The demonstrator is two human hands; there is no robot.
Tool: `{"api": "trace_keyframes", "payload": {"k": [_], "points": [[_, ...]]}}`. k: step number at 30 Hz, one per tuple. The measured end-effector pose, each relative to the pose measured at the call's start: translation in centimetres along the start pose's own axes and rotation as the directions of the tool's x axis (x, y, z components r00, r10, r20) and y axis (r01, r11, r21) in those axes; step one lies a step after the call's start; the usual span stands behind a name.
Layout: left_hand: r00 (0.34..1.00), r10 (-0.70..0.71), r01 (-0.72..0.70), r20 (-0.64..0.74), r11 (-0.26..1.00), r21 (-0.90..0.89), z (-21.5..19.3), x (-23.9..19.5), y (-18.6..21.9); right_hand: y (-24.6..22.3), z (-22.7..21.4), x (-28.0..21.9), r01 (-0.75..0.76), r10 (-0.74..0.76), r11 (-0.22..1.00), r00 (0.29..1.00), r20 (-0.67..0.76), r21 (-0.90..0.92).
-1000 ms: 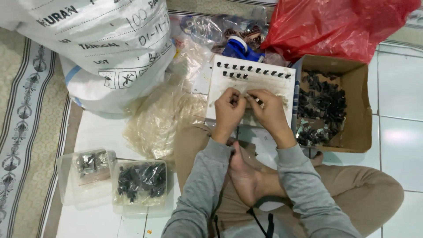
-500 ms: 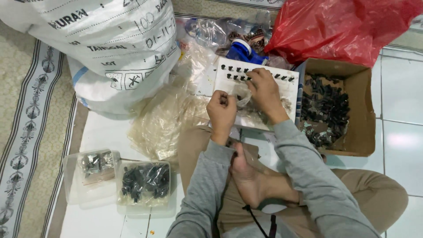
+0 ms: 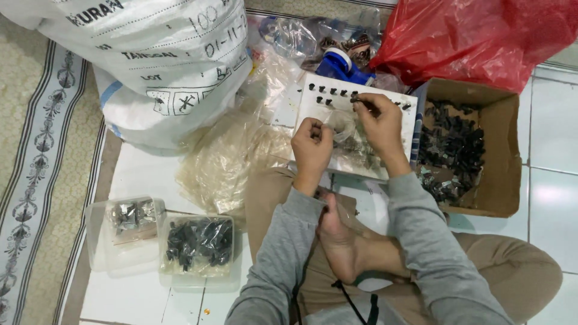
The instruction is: Sorting and placing small black components from a box into a white grid tray
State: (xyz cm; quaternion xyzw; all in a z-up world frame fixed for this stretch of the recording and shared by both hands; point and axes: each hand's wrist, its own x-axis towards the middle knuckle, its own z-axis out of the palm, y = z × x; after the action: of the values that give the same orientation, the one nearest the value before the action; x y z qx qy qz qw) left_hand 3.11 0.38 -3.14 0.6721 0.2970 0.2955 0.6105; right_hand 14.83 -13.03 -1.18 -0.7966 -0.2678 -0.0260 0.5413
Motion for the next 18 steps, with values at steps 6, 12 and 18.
{"api": "trace_keyframes", "payload": {"k": [6,12,18], "points": [[0.998,-0.013,0.016,0.068,0.999,-0.045,-0.1,-0.2,1.4,-7.7,-0.4,-1.7,0.16,-0.146,0.979,0.982,0.116,-0.124],[0.996,-0.022,0.027,0.089,0.997,-0.065,-0.5,-0.2,1.1,-6.9,0.1,-2.5,0.123,-0.074,0.965,0.975,0.212,-0.23],[0.975,-0.116,0.129,0.191,0.99,-0.054,-2.2,0.8,2.3,-5.0,-1.9,-0.8,0.137,-0.139,0.973,0.99,0.004,-0.187]]}}
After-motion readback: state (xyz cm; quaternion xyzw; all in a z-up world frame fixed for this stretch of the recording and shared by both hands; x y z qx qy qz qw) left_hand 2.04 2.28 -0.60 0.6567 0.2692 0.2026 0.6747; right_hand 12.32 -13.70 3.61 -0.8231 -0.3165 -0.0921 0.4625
